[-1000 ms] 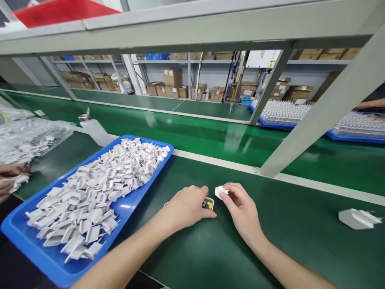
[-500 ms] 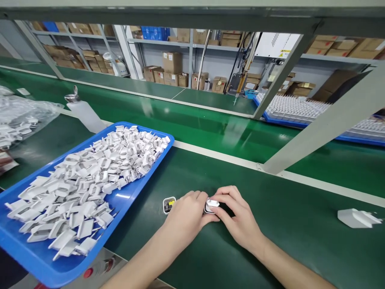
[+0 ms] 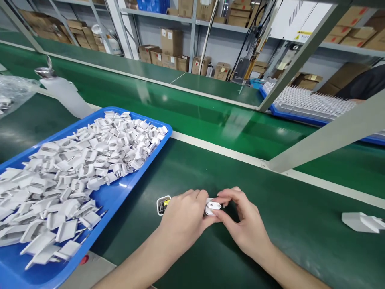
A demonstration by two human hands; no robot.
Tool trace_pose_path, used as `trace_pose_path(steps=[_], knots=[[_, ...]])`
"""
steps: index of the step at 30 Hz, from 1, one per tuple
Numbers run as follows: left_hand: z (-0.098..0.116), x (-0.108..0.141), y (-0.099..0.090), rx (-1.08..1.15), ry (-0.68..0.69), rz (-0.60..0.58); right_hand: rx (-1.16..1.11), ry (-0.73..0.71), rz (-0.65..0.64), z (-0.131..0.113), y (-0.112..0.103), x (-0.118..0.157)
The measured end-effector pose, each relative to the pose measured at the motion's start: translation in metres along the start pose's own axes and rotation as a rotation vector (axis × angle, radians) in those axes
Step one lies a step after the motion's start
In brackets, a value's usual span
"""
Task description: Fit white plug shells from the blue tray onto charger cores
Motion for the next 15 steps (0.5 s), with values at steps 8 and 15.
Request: trace_pose_path(steps=[8,15], knots=[[0.0,0.002,0.0,0.0,0.034,0.052,-0.011,-0.082,-0.018,-0.001,-0.001,0.0],[-0.002,0.002,0.0,-0.012,0.073,0.098,0.067,-0.183,-0.031,-0.009,-0.006,-0.006]])
Point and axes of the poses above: each hand's wrist, its own x-axis away from the middle knuckle, its own y-axis out of the palm, z = x × y, the point moved 3 cm from there along -x, towards the middle knuckle
